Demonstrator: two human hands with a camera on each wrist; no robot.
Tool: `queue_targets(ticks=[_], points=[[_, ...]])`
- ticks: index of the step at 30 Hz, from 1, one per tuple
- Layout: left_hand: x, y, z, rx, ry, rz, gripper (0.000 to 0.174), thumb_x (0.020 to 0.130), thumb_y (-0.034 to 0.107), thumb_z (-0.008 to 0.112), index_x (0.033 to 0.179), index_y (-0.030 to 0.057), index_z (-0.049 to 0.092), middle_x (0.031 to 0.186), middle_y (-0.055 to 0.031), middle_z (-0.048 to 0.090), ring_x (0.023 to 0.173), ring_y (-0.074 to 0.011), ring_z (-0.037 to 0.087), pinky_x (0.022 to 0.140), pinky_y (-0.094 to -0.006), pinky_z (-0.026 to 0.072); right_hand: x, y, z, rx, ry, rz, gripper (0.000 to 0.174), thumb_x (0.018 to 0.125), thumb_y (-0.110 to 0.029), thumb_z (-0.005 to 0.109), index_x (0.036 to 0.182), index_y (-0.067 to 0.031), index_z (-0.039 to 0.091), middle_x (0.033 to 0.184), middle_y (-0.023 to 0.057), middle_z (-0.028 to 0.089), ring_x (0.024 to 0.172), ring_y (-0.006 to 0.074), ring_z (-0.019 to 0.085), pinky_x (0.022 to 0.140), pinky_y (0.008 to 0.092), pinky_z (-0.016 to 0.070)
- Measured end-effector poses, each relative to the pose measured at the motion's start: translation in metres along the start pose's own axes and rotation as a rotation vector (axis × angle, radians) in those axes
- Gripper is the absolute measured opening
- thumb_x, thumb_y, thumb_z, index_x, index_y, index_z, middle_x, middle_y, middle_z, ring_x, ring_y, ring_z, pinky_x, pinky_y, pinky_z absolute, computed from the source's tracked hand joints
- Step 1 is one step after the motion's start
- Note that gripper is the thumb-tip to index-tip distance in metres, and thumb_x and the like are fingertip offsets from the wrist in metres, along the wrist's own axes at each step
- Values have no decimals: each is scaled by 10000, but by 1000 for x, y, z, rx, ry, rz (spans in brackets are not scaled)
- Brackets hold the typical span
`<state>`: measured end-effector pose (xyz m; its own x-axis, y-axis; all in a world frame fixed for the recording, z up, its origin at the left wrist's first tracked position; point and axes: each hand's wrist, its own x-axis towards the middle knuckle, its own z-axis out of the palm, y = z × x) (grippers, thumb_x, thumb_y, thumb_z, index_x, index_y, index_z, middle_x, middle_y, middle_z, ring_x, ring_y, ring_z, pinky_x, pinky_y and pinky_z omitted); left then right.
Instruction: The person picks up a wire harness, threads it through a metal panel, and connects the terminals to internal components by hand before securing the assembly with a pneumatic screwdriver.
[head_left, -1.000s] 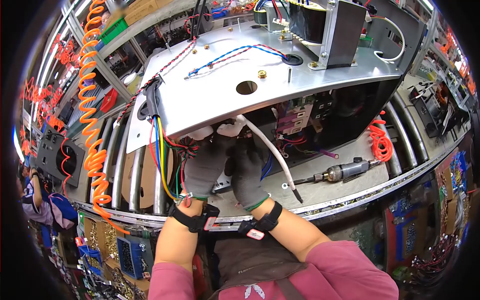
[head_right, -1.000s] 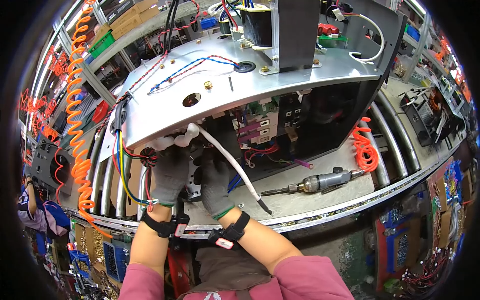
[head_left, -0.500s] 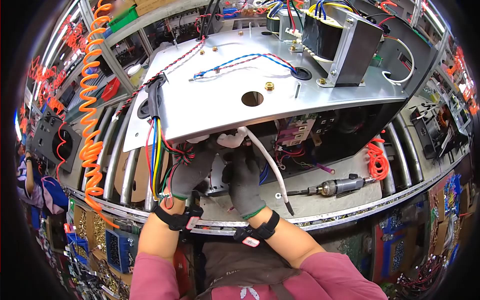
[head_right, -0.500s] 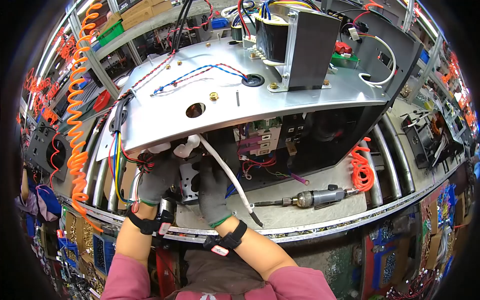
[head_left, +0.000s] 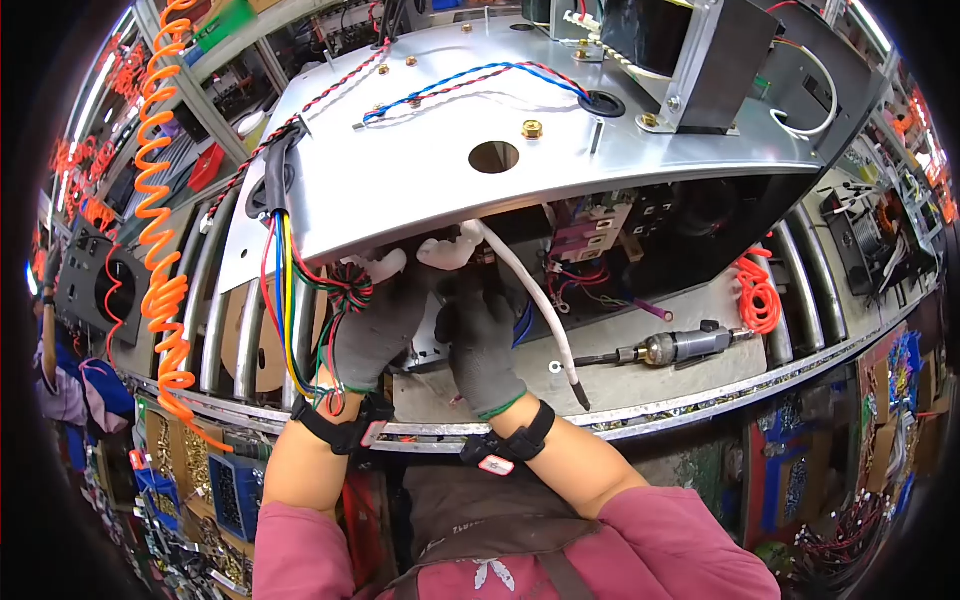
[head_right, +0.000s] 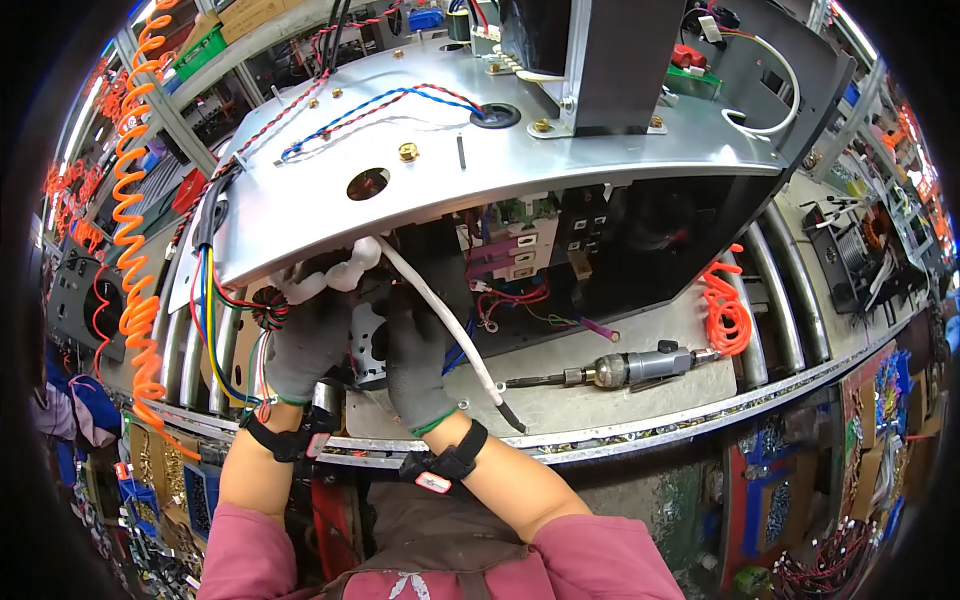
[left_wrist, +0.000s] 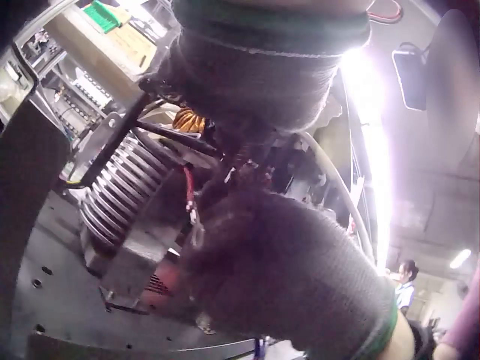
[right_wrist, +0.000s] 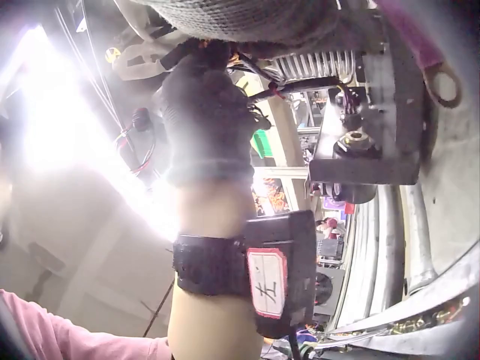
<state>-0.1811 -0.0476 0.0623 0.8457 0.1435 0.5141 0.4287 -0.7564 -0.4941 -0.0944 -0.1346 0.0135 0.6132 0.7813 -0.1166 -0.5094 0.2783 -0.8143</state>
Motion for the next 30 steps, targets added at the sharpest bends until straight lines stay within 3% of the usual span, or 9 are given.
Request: queue_targets(ticks=[2,4,5,15,17,18,20,26,30], points=[[-1,-6,2,307,-39,150,411,877,82,461,1288,52,468,1203,-77,543,1129,-147,498,941,-289,409,1,5,3,51,28,-1,275,953,-283,495,1012,-21,549,809,59,574,485,67,444,420,226,347],[-3,-9,6,-202,92,54,362,907,61,426,1261,28,494,1247,-99,518,1139,-143,493,939,-272,414,0,7,2,96,47,-3,279,952,-285,495,1029,-21,544,821,65,577,483,67,444,416,226,348],[-4,-11,-1,-872,-233,-252,346,929,87,432,1266,33,491,1229,-98,536,1117,-146,517,896,-267,439,0,6,3,100,42,-17,290,952,-293,499,1036,-19,542,827,70,579,482,68,446,412,227,348],[-4,-21,-4,-1443,-164,-408,302,945,114,445,1229,44,520,1138,-76,588,1032,-149,566,837,-276,468,-2,-3,7,128,79,27,380,935,-376,527,1009,-5,555,810,82,580,457,74,440,391,231,330],[-8,-21,15,-1900,-66,-707,247,935,154,495,1148,58,574,1002,-46,633,911,-136,599,763,-266,483,-3,-5,5,92,54,52,354,941,-381,508,1000,-35,549,768,53,555,474,74,437,408,227,333],[-7,-19,23,-1900,-61,-705,247,935,154,495,1148,58,574,1002,-46,633,911,-136,599,763,-266,483,-3,-5,4,58,33,84,329,948,-386,488,991,-65,542,725,24,530,490,74,435,426,222,335],[1,-14,30,-1045,79,-326,322,963,246,386,1139,69,590,952,-23,616,846,-122,571,729,-276,463,0,-2,2,88,-5,97,318,944,-385,496,985,-74,549,708,14,524,484,66,429,415,213,325],[11,-4,-25,-1490,-356,-1016,326,948,281,413,1096,84,627,740,21,553,665,-77,510,580,-235,393,5,5,-2,143,-17,115,261,924,-358,531,962,-104,576,649,-38,495,461,35,397,388,180,291],[2,15,-3,-1487,-31,-798,285,938,250,440,1052,99,653,688,9,513,586,-63,450,523,-217,348,4,-4,2,170,42,131,336,918,-357,552,966,-31,614,658,4,521,467,66,406,414,215,319]])
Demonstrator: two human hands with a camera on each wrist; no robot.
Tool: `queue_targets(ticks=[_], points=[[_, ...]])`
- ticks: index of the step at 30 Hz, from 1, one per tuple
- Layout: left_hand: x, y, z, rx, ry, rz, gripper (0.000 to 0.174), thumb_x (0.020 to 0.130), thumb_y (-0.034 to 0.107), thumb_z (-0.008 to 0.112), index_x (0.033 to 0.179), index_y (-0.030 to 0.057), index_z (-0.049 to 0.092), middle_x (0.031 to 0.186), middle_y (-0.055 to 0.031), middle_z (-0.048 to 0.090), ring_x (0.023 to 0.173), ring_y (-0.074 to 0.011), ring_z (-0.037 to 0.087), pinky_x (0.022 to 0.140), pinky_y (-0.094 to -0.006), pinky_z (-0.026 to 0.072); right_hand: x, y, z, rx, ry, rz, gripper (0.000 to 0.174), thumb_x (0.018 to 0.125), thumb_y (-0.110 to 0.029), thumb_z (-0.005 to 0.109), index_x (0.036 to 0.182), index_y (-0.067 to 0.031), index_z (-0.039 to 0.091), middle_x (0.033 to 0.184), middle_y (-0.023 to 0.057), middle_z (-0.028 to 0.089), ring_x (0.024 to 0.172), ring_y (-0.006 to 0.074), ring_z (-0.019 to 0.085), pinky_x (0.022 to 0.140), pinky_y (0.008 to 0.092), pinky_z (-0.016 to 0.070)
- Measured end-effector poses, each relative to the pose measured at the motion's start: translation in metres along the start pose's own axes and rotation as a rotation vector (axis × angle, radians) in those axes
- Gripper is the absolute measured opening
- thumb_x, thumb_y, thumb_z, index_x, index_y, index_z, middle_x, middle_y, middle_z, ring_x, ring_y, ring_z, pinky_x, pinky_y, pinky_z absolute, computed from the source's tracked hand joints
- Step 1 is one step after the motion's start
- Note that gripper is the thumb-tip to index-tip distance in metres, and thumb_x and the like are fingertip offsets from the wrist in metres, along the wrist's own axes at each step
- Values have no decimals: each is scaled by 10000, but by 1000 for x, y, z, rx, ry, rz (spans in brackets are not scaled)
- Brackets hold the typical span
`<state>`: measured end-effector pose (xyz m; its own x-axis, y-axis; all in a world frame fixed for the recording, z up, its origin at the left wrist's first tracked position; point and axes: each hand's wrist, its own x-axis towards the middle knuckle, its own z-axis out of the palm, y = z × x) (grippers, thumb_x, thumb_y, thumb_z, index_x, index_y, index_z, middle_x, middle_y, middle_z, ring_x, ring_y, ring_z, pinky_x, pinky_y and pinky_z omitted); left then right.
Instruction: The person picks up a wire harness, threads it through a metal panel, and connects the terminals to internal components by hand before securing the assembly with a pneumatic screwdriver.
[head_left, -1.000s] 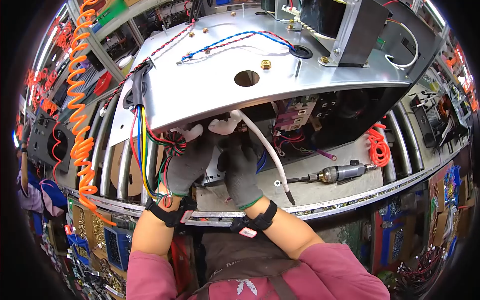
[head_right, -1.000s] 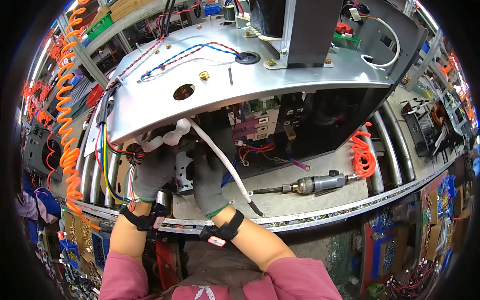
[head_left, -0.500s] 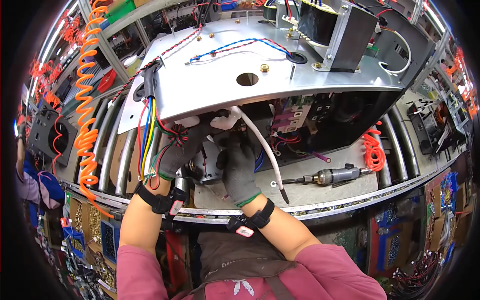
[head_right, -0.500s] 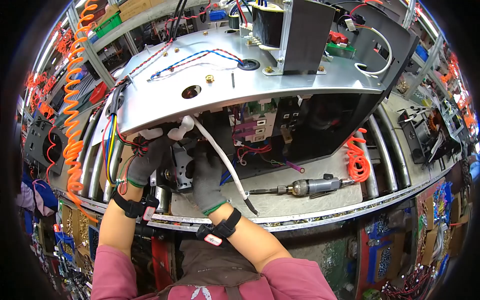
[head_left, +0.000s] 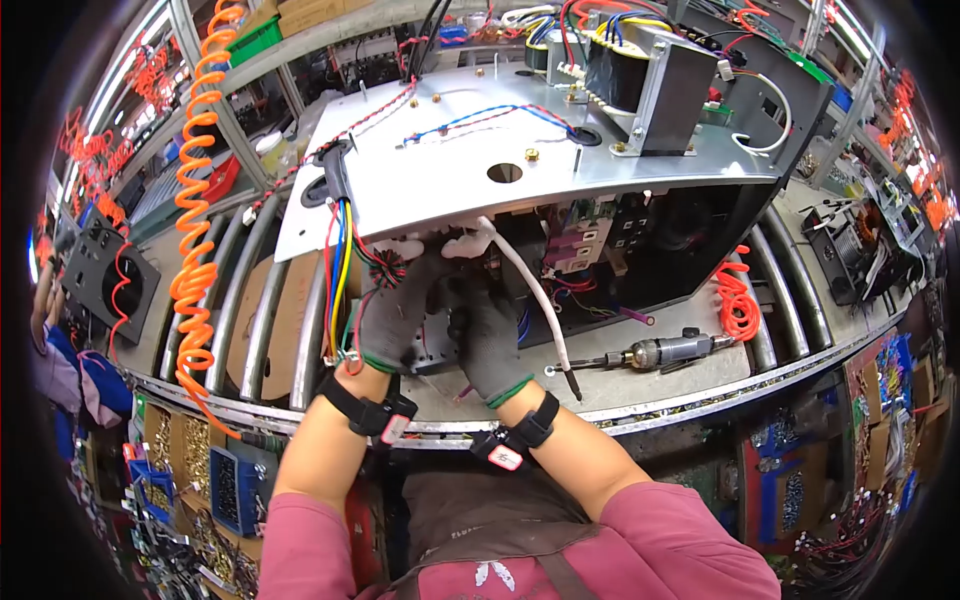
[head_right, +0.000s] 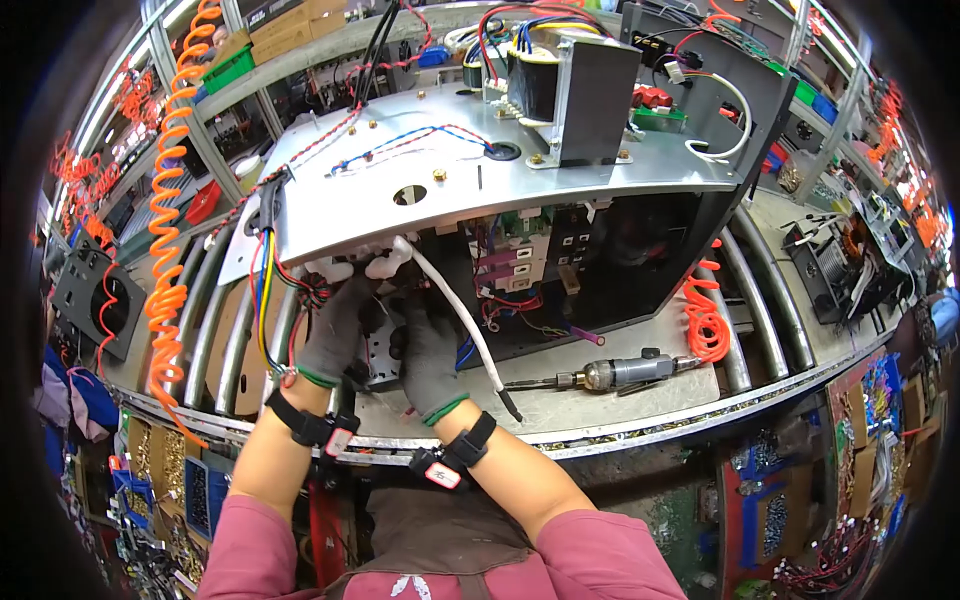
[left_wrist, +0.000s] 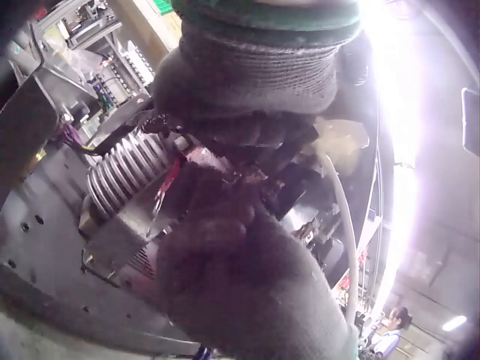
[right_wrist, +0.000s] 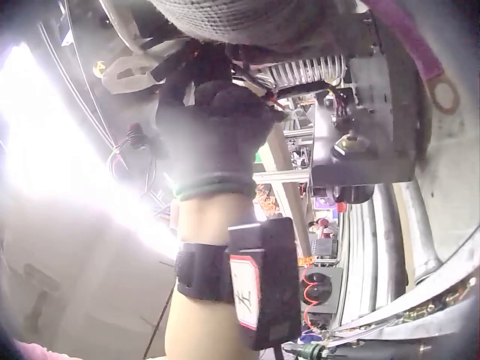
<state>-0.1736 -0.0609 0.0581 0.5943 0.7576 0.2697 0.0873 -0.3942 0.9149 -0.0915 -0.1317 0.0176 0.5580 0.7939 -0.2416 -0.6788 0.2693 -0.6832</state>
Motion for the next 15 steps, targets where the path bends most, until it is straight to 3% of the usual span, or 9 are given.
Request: queue_targets(ticks=[2,4,5,8,10,11,12,13,15], points=[[7,-15,0,23,5,-11,304,948,251,421,1080,90,642,722,-9,546,614,-72,489,525,-226,367,2,2,-4,9,-41,-26,352,913,-375,556,951,-31,618,637,2,512,457,67,398,414,213,313],[6,-19,0,446,33,438,319,953,262,412,1077,66,631,712,-32,580,619,-81,530,537,-234,389,4,5,-6,32,-73,-52,369,908,-394,559,935,-32,622,615,1,503,447,67,390,413,211,307],[6,-33,-2,335,17,329,320,954,264,408,1035,44,626,668,-38,593,588,-95,549,526,-247,398,5,7,-7,19,-45,-33,381,904,-408,560,922,-33,624,595,-1,494,441,67,388,413,208,301],[11,-24,-2,359,7,399,312,954,260,409,980,34,623,614,-36,581,549,-110,544,504,-263,397,2,5,-2,33,8,-20,402,902,-427,554,905,-32,626,562,-6,487,437,68,394,412,205,292],[15,-67,-12,497,-22,411,340,967,291,401,945,34,623,602,-32,578,524,-115,530,483,-268,379,1,5,-3,-7,7,-44,395,906,-421,550,908,-34,625,576,-3,503,441,70,402,413,210,296],[13,-78,-16,554,-75,415,266,910,186,462,1138,65,523,885,-105,569,740,-239,567,577,-331,454,-3,0,0,-24,25,-34,393,907,-421,553,912,-34,623,587,0,515,446,71,409,418,217,305],[13,-82,-19,611,-127,421,490,852,81,523,1332,96,423,1167,-177,561,955,-363,604,672,-394,528,-2,-2,0,-6,28,-43,393,907,-421,553,912,-34,623,587,0,515,446,71,409,418,217,305],[15,-86,-20,687,-130,400,533,853,79,543,1356,84,368,1136,-168,571,899,-347,617,583,-388,526,-2,-2,-1,-18,15,-23,391,907,-421,556,914,-35,621,602,4,524,451,71,412,422,218,310],[17,-109,-18,658,-68,423,502,857,78,537,1338,85,393,1139,-159,574,910,-333,618,583,-380,527,-6,-6,-1,-48,23,37,386,907,-419,562,921,-37,617,647,11,547,459,65,412,431,216,323]])
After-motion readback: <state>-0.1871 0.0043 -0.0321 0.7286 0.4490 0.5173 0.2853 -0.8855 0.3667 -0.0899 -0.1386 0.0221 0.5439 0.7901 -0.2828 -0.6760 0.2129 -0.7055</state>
